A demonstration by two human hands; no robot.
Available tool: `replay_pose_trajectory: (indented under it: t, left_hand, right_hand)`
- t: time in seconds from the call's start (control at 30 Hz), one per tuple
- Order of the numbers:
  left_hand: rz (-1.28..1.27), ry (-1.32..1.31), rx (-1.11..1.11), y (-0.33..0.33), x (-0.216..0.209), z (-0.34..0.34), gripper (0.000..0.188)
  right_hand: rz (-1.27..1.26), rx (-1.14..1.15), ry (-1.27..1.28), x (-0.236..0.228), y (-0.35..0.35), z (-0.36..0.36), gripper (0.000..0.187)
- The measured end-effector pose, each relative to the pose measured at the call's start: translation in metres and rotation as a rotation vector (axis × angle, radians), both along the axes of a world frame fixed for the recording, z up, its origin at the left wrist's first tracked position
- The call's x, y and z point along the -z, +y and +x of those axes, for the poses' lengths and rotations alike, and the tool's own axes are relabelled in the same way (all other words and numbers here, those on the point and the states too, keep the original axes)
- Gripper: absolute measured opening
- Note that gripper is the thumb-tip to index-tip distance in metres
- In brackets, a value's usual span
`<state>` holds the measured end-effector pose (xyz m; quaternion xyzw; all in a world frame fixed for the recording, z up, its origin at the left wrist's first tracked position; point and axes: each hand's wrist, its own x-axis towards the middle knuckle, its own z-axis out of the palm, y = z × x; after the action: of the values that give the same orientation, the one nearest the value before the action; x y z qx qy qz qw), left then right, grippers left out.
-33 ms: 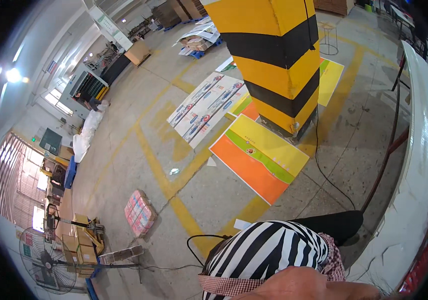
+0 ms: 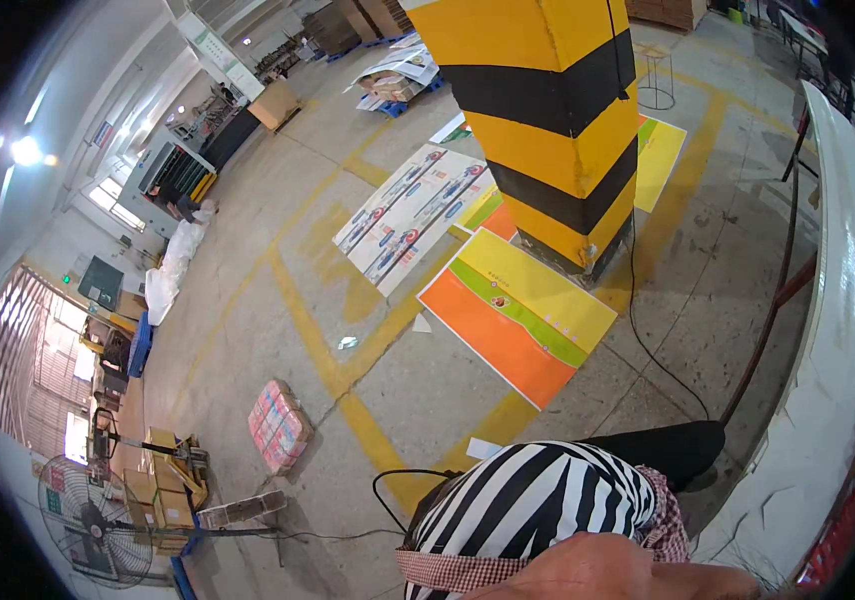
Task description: The person folds flat white cardboard sheets into small rectangular boxes. They place a red and white printed insert into each folded box and then stack the completed units on a pile to the left. The task is performed repeatedly by hand on a large work table in a warehouse setting.
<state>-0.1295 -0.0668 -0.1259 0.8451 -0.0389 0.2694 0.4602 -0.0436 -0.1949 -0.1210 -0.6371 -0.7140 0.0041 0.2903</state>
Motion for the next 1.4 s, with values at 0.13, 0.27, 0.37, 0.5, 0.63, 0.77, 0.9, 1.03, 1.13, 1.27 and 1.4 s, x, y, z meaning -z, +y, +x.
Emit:
replay_pose_trajectory:
  t: [0.13, 0.27, 0.37, 0.5, 0.63, 0.77, 0.9, 1.03, 1.13, 1.27, 1.4]
  left_hand:
    - [-0.015, -0.047, 0.124, -0.024, -0.006, 0.026, 0.011]
    - [-0.024, -0.020, -0.007, -0.008, 0.001, 0.012, 0.011]
    - [-0.031, -0.028, -0.017, -0.010, 0.001, 0.015, 0.011]
    - [-0.030, -0.055, 0.076, -0.031, -0.002, 0.032, 0.012]
    - [-0.020, -0.024, 0.014, -0.031, 0.004, 0.020, 0.012]
    - [-0.003, -0.033, 0.156, -0.066, 0.007, 0.035, 0.012]
    - [0.108, 0.021, 0.238, -0.121, 0.023, 0.050, 0.012]
    - [0.372, -0.285, 0.048, -0.158, 0.019, 0.035, 0.016]
    - [0.359, -0.030, 0.407, -0.129, -0.043, 0.009, 0.053]
    - [0.611, 0.119, 0.518, -0.131, -0.048, 0.008, 0.078]
    - [0.840, 0.115, 0.565, -0.153, -0.050, 0.011, 0.089]
  right_hand:
    - [-0.001, 0.108, -0.033, -0.015, -0.040, -0.002, 0.061]
    - [-0.001, -0.054, 0.004, -0.006, -0.010, 0.007, 0.061]
    - [-0.003, -0.082, 0.004, -0.007, -0.012, 0.010, 0.062]
    - [0.007, -0.001, -0.015, -0.018, -0.041, -0.001, 0.062]
    - [0.036, -0.077, 0.021, -0.011, -0.030, 0.003, 0.062]
    - [0.061, 0.052, 0.003, -0.014, -0.077, 0.002, 0.062]
    - [0.079, 0.218, -0.009, -0.023, -0.147, 0.001, 0.062]
    - [0.007, 0.653, -0.149, -0.030, -0.239, -0.008, 0.062]
    - [-0.178, 0.918, -0.163, -0.027, -0.286, -0.032, 0.055]
    - [-0.390, 1.135, -0.202, -0.082, -0.257, -0.058, 0.054]
    - [0.261, 1.605, -0.341, -0.079, -0.307, -0.113, 0.055]
